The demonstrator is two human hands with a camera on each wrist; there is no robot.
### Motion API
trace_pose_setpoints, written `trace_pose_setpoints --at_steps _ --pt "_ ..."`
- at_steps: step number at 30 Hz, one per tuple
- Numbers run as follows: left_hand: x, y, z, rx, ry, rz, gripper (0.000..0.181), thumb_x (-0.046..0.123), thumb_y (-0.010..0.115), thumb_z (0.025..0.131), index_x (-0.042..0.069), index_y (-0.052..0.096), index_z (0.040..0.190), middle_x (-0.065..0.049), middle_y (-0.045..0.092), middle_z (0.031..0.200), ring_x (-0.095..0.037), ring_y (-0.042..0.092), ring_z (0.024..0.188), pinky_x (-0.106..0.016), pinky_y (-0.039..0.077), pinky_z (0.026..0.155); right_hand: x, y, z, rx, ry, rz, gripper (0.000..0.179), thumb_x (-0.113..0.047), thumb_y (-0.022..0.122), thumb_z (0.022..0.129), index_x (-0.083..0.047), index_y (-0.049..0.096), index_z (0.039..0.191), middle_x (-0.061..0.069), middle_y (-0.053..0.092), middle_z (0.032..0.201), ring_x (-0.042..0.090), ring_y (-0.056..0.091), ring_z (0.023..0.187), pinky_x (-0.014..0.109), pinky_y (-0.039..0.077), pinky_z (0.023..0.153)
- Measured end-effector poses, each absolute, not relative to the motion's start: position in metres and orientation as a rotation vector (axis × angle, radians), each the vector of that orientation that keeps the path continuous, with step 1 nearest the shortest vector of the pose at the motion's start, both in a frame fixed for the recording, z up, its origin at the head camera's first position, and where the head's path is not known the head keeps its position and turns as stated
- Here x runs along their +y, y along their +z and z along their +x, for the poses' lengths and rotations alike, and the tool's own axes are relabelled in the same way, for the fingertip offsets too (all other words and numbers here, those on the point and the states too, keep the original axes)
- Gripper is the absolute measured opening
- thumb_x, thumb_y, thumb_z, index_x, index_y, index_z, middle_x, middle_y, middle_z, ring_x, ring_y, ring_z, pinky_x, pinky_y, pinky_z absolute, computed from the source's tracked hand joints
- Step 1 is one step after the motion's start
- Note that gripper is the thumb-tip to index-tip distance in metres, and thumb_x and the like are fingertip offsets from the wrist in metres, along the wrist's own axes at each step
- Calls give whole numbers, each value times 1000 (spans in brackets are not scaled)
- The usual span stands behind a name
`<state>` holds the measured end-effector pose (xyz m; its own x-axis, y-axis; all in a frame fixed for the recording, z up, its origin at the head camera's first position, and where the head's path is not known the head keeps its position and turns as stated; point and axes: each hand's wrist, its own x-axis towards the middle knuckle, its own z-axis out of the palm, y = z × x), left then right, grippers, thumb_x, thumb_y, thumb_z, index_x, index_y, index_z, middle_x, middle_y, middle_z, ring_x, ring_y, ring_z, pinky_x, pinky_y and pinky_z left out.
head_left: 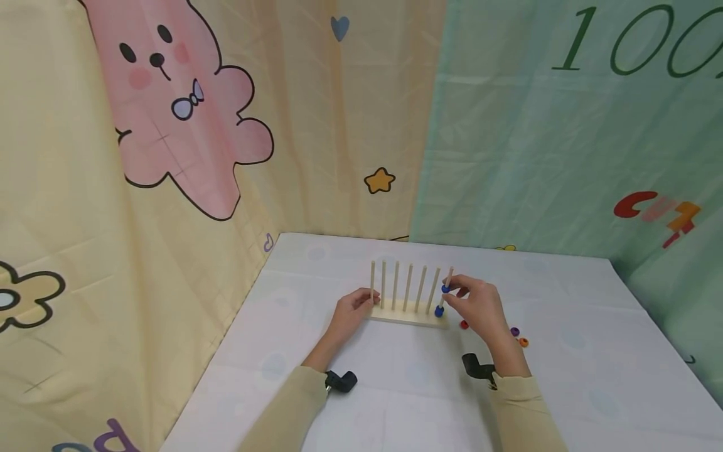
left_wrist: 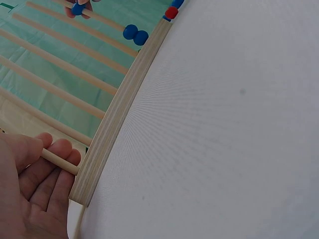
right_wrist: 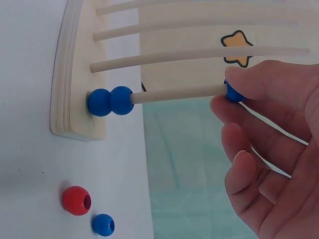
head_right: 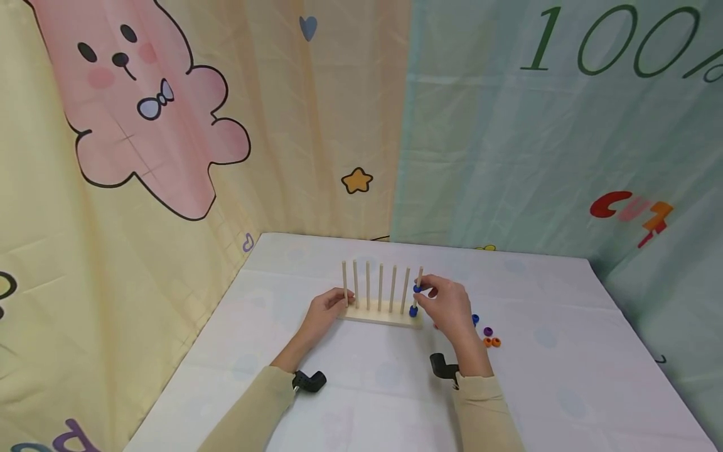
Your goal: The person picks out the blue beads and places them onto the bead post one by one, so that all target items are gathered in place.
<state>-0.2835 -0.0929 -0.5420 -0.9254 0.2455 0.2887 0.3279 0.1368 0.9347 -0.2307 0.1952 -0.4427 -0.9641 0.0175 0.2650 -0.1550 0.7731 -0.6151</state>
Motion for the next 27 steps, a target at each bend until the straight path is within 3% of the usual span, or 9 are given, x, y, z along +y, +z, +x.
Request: trace_pose_setpoints --at_steps 14,22,27 --pt "-96 -543 -284 -2348 -1907 -570 18 10 60 102 5 70 115 -7 73 109 -22 67 107 -29 52 91 196 -452 -232 -2745 1033 120 25 -16 77 90 -11 73 114 6 71 102 23 60 86 32 52 54" --pt "-92 -543 -285 -2334 -1914 -565 18 8 61 101 0 70 115 -15 72 109 -31 66 108 -25 51 89 196 -459 -235 -2791 1126 37 27 -16 76 92 -11 70 118 9 68 105 25 58 61 31 52 48" --pt "-91 -528 -276 -2341 -1914 -582 20 1 58 101 -9 66 116 -24 70 111 -38 64 109 -20 49 88 197 -466 -239 -2797 1081 42 24 -16 77 91 -12 72 114 7 70 103 23 58 77 31 53 53"
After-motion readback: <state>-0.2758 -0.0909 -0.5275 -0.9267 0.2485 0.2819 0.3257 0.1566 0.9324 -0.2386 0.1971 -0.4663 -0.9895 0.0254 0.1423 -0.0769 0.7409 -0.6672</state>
